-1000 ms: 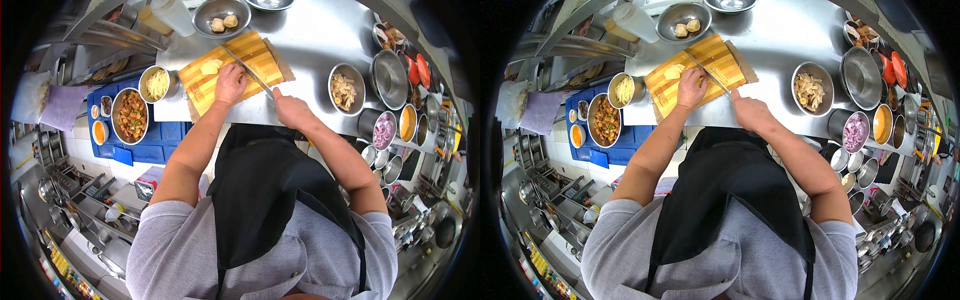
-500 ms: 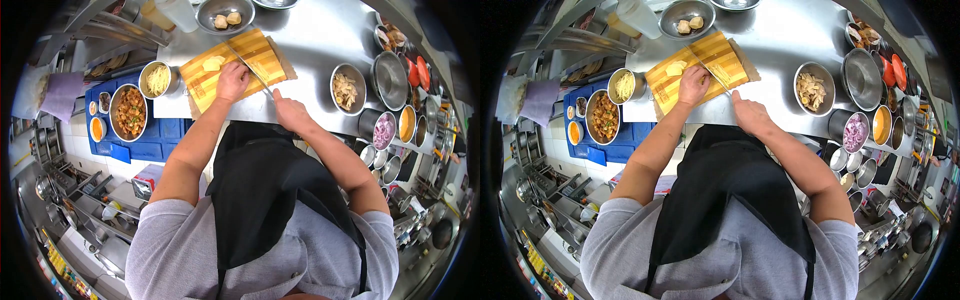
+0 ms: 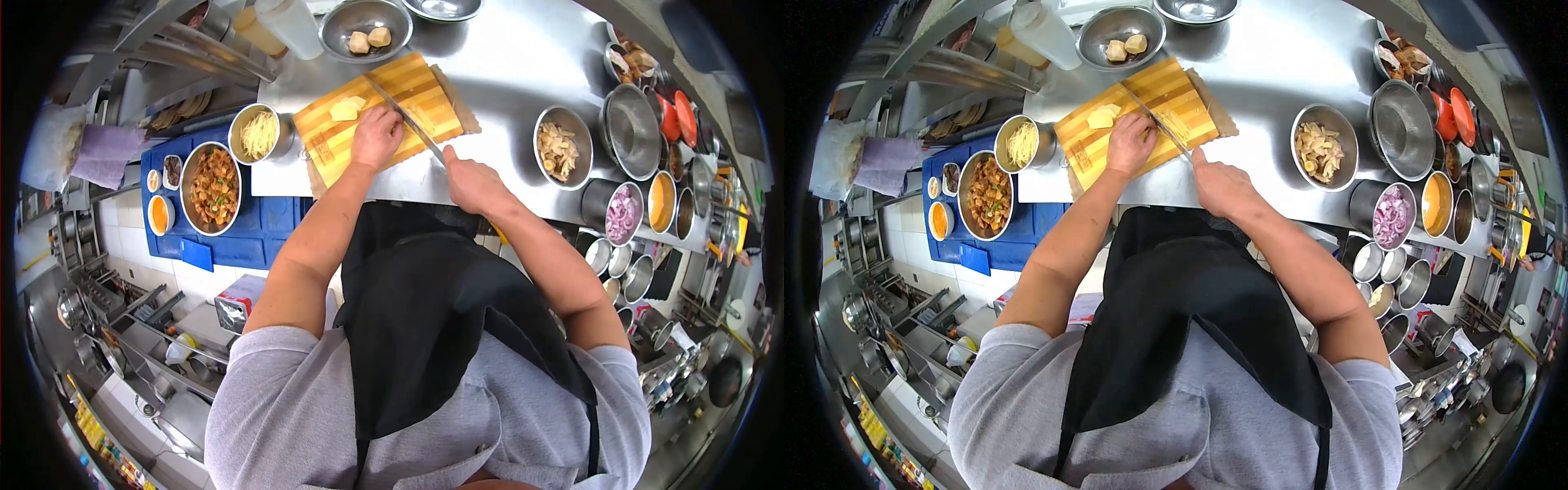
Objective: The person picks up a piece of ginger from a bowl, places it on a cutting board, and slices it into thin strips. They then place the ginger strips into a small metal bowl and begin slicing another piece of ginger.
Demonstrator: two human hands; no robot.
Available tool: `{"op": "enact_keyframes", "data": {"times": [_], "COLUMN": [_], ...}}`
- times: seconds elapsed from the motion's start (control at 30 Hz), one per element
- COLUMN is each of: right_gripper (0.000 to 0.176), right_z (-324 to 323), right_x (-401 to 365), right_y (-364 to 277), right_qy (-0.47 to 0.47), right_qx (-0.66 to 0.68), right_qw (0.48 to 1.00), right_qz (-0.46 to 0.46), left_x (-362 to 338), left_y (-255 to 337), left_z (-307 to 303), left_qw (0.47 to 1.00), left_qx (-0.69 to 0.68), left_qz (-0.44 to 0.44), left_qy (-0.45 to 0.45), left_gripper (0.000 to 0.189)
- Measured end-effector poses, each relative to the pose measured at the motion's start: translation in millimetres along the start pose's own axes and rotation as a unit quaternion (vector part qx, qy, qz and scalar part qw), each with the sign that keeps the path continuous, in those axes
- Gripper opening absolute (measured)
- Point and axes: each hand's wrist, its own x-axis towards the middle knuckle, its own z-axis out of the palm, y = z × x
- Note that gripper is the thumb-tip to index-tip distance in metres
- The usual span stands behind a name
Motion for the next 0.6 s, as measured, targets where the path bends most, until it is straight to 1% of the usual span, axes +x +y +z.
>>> {"op": "enact_keyframes", "data": {"times": [0.07, 0.13, 0.27, 0.37, 0.47, 0.57, 0.6], "right_gripper": [0.037, 0.036, 0.037, 0.037, 0.037, 0.037, 0.036], "right_z": [20, 26, -2, 6, 28, 14, 8], "right_x": [5, 11, 5, 5, 19, 13, 10], "right_y": [6, 4, 4, 3, 11, 10, 6], "right_qy": [0.012, 0.052, 0.028, 0.005, 0.026, 0.045, 0.028], "right_qx": [0.002, 0.002, 0.003, 0.002, -0.006, 0.005, -0.003], "right_qw": [1.0, 0.999, 1.0, 1.0, 1.0, 0.999, 1.0], "right_qz": [-0.001, -0.007, -0.013, -0.005, -0.008, -0.016, -0.007], "left_x": [0, 1, 0, -1, 0, 0, 3], "left_y": [1, 0, 0, -3, -2, -2, -2], "left_z": [1, 4, 2, 3, 3, 3, 5], "left_qw": [1.0, 1.0, 1.0, 1.0, 1.0, 1.0, 1.0], "left_qx": [0.0, -0.007, 0.002, 0.0, -0.008, -0.005, -0.006], "left_qz": [0.001, 0.001, -0.005, -0.002, 0.003, -0.009, -0.006], "left_qy": [0.005, 0.007, -0.004, 0.001, 0.012, -0.002, 0.001], "left_gripper": [0.01, 0.01, 0.01, 0.01, 0.011, 0.01, 0.01]}}
